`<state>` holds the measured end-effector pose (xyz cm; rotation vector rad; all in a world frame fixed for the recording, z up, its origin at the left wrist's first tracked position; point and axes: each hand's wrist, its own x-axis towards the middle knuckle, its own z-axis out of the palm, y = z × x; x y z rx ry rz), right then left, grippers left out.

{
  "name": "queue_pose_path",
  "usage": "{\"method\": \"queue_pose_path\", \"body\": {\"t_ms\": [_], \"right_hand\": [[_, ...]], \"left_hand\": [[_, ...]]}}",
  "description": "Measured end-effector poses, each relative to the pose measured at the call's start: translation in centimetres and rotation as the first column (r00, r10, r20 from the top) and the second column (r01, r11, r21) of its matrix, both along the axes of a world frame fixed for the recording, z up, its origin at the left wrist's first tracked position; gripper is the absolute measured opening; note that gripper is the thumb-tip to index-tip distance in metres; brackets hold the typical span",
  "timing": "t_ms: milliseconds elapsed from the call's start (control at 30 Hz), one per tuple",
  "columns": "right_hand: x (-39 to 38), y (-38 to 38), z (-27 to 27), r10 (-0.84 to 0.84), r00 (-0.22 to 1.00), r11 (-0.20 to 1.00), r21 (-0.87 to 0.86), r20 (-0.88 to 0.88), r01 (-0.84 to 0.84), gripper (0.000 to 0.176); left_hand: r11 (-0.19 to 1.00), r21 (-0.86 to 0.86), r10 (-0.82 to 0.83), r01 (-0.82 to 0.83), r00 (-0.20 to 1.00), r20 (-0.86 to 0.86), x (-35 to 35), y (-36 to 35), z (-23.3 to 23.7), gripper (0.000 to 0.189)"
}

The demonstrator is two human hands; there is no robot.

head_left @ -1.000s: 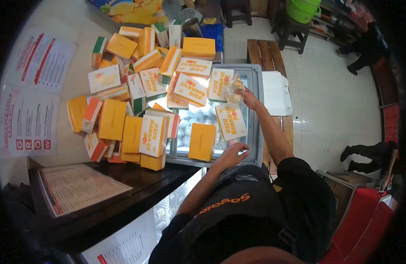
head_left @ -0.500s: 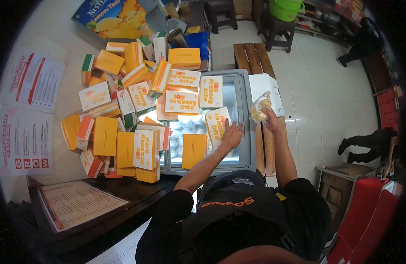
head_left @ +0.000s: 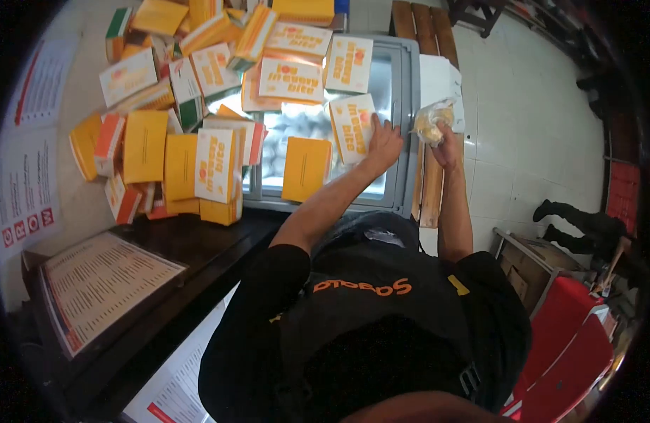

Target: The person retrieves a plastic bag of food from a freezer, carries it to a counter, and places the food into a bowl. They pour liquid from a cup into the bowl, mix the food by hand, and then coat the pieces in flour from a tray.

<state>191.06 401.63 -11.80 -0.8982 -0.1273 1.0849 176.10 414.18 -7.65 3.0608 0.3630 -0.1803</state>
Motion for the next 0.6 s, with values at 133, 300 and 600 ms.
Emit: {"method": "queue_pose_path", "body": {"t_ms": [133,300,600], "right_hand": [[-0.1,0.8,1.2,0.035,0.999,0.999,0.006,-0.009,-0.035,0.041],[-1.1,1.7,2.3,0.120,0.992,0.991,-0.060,-0.043,-0.122,0.041],[-6.2,5.8,1.4,0.234,0.850,0.827,-0.557,0.472,0.081,0.058]], "left_hand": [[1.000,-0.008,0.027,-0.026,0.997,0.075,-0.4,0.3,0.0,0.019],[0.999,-0.003,0.032,-0.032,0.999,0.021,-0.8,1.8,-0.1,0.018],[0.995,0.086,0.060,-0.058,0.998,-0.024,-5.1,6.5,-1.0,0.015]]}}
